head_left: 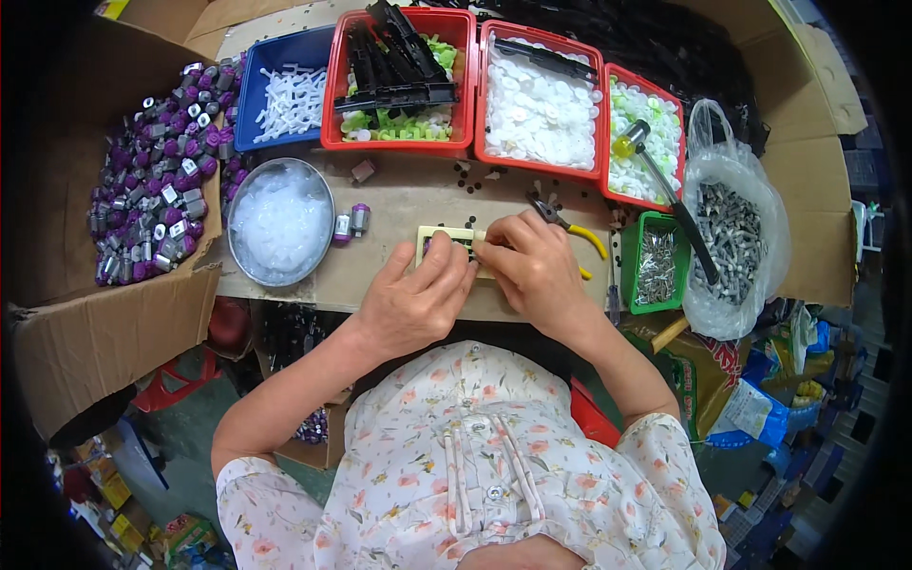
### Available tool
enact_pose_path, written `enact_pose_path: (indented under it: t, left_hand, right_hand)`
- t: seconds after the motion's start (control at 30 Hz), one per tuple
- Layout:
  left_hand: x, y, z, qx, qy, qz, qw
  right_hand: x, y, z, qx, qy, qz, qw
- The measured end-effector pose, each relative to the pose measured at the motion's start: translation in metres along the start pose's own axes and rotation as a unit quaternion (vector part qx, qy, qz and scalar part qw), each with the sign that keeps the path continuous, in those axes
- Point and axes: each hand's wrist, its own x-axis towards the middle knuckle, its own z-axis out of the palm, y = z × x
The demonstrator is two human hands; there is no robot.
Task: Assembling small plastic and metal components using a jig and manual tools.
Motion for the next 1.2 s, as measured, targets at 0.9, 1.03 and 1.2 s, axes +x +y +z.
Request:
enact_pose_path:
  t: [0.9,1.03,1.2]
  left_hand:
    - [-0.013,0.031,0.033,-0.003,0.113,-0.122,0.986]
    - [-0.006,0.034,0.029,-0.044,0.112,-0.162,0.979]
    - [0.005,0.029,0.009,-0.111,0.105,-0.172,0.973]
  right_hand:
    - [0.0,-0.003,-0.002,-0.09,-0.056,-0.061,0.993]
    - [-0.001,0.006,-0.007,0.05,-0.011,-0.021,0.998]
    - [-0.026,0.026,-0.065,0.056,0.104,0.075,0.99]
